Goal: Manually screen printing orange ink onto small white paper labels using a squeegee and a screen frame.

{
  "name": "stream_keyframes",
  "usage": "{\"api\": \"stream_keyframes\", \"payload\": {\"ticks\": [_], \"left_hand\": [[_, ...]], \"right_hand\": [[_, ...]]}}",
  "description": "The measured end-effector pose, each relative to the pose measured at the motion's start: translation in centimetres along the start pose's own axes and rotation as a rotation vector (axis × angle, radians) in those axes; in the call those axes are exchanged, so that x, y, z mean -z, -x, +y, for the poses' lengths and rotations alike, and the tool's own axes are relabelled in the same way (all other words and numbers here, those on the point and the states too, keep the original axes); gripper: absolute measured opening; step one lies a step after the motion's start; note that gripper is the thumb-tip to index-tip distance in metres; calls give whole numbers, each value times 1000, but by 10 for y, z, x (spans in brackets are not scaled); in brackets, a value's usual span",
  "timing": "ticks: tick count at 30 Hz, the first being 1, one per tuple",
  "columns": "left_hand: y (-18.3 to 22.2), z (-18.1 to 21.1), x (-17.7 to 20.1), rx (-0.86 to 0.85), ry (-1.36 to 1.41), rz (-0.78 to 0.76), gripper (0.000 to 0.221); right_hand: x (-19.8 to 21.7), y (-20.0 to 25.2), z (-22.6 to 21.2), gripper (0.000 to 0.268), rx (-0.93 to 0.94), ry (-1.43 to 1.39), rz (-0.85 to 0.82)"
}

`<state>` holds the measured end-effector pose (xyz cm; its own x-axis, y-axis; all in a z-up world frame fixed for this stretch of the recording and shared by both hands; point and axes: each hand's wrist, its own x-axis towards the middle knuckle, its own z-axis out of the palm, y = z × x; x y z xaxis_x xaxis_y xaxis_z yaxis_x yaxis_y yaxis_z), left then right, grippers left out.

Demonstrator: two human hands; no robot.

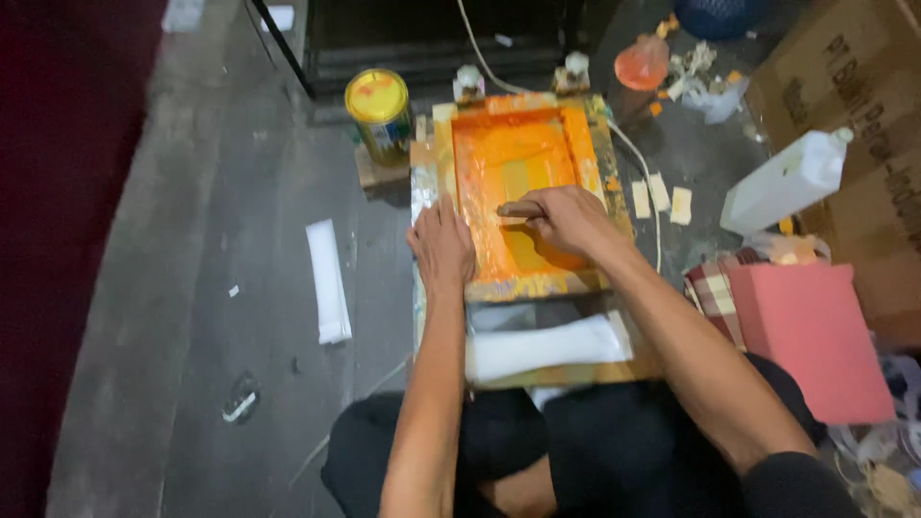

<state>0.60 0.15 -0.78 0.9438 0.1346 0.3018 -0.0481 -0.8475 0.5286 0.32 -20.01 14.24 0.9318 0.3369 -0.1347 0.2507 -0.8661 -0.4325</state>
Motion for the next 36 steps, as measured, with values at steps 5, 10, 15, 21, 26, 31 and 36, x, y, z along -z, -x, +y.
{"api": "stream_keyframes", "payload": {"ticks": [5,10,15,21,26,31,36], "left_hand": [[-3,5,6,26,-6,-27,46],[-2,8,13,44,-7,-49,46],[0,6,10,-25,-29,41,47],[2,-2,1,-55,-34,78,48],[4,1,0,-36,-50,90,45],[8,6,9,-21,-31,80,45],[3,2,8,-22,-23,20,47]], "right_hand": [[-12,-66,29,8,17,83,110],[-34,-94,49,5,77,232,99],[-40,-65,45,11,129,224,97],[-18,22,-2,17,112,127,-16],[-27,38,7,5,46,136,-170],[-25,39,-3,6,18,154,-202],[-14,27,-1,11,-2,94,-207]]}}
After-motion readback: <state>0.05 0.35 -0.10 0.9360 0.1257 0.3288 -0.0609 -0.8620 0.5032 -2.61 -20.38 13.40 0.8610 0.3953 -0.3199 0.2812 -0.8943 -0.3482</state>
